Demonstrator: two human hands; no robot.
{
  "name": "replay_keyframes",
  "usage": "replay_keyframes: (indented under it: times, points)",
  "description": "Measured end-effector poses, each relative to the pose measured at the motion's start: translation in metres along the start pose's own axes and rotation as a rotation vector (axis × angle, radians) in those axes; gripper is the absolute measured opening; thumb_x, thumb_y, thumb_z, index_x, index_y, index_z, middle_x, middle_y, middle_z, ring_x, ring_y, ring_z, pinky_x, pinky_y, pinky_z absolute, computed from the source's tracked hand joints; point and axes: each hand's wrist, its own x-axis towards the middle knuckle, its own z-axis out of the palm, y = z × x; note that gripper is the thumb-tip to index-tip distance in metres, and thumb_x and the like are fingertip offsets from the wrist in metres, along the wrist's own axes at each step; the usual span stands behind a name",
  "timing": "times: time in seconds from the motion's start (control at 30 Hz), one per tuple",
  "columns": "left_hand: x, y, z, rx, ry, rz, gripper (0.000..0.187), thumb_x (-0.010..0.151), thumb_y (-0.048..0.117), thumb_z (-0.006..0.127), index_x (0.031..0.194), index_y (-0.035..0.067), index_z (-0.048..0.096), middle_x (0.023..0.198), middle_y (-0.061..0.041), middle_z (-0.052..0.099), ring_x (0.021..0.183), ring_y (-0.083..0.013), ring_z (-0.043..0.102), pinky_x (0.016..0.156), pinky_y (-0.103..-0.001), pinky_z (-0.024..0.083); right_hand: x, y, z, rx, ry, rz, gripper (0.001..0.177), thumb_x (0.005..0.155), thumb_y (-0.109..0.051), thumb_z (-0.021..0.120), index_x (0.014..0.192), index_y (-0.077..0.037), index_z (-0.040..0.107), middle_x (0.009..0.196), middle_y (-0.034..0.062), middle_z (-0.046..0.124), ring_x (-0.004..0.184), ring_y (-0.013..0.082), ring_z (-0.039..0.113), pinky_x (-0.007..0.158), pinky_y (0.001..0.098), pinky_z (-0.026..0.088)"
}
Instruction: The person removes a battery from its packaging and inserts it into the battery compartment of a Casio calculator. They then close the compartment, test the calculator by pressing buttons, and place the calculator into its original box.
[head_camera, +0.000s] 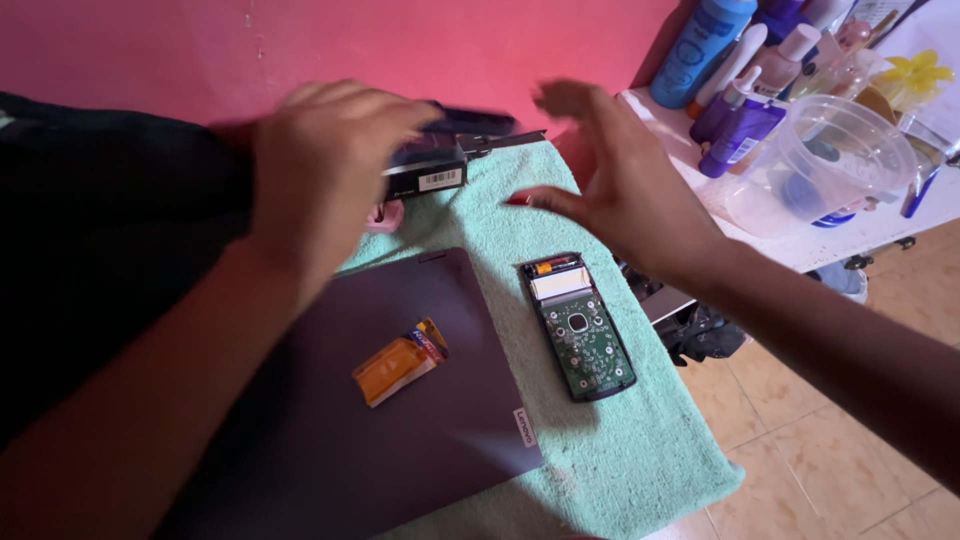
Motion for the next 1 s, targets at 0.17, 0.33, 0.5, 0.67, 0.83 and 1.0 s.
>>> replay_keyframes:
  times: [0.17, 0.33, 0.5, 0.67, 0.83, 1.0]
  points:
    - [0.038, 0.058, 0.016, -0.193, -0.079, 0.124, 0.03, 0.095, -0.003, 0.076, 0.125, 0.003, 0.077, 0.116, -0.009, 0.075, 0.115, -0.0271, 0.068, 0.102, -0.043, 0.056, -0.011, -0.016, -0.015, -0.029, -0.18, 0.25, 0.051, 0.091, -0.013, 0.085, 0.134, 0.004, 0.064, 0.116, 0.0203, 0.076, 0.101, 0.0319, 0.077, 0.085, 0.0394, 0.06]
    - [0.04, 0.1, 0.031, -0.431, 0.002, -0.025, 0.048, 0.085, 0.01, 0.081, 0.127, -0.005, 0.062, 0.123, -0.02, 0.065, 0.119, -0.0412, 0.061, 0.101, -0.047, 0.05, -0.071, 0.005, -0.03, 0.06, -0.136, 0.507, 0.04, 0.091, -0.002, 0.082, 0.128, 0.001, 0.069, 0.111, 0.0127, 0.08, 0.101, 0.0251, 0.079, 0.088, 0.0362, 0.062]
    - [-0.008, 0.112, 0.095, -0.436, -0.121, -0.497, 0.029, 0.097, 0.004, 0.074, 0.121, -0.003, 0.06, 0.12, -0.023, 0.065, 0.116, -0.0431, 0.064, 0.098, -0.05, 0.052, -0.155, 0.002, -0.048, 0.801, 0.049, 1.352, 0.046, 0.101, -0.002, 0.069, 0.146, -0.004, 0.07, 0.106, 0.0152, 0.08, 0.08, 0.0281, 0.07, 0.061, 0.0431, 0.049]
    - [-0.054, 0.116, 0.171, -0.654, -0.535, -0.743, 0.021, 0.09, 0.012, 0.07, 0.11, 0.007, 0.072, 0.101, -0.013, 0.079, 0.095, -0.0341, 0.076, 0.085, -0.046, 0.059, -0.218, -0.027, -0.025, 0.996, 0.22, 1.496, 0.051, 0.096, -0.002, 0.062, 0.147, -0.006, 0.063, 0.115, 0.0125, 0.076, 0.098, 0.0197, 0.075, 0.087, 0.0347, 0.061]
    - [-0.045, 0.109, 0.184, -0.586, -0.729, -0.883, 0.021, 0.095, 0.021, 0.075, 0.113, 0.01, 0.074, 0.095, -0.014, 0.077, 0.089, -0.03, 0.074, 0.082, -0.044, 0.056, -0.233, -0.031, -0.005, 0.804, 0.249, 1.468, 0.057, 0.094, -0.006, 0.068, 0.151, -0.01, 0.062, 0.121, 0.0113, 0.079, 0.108, 0.0156, 0.073, 0.093, 0.0308, 0.058]
    - [-0.046, 0.103, 0.192, -0.876, -0.763, -1.051, 0.019, 0.1, 0.017, 0.068, 0.115, 0.007, 0.075, 0.094, -0.005, 0.077, 0.08, -0.0171, 0.072, 0.074, -0.035, 0.058, -0.226, -0.041, 0.008, 0.184, -0.014, 1.406, 0.064, 0.089, -0.026, 0.084, 0.149, -0.012, 0.068, 0.122, 0.0146, 0.068, 0.11, 0.0249, 0.07, 0.095, 0.0387, 0.058]
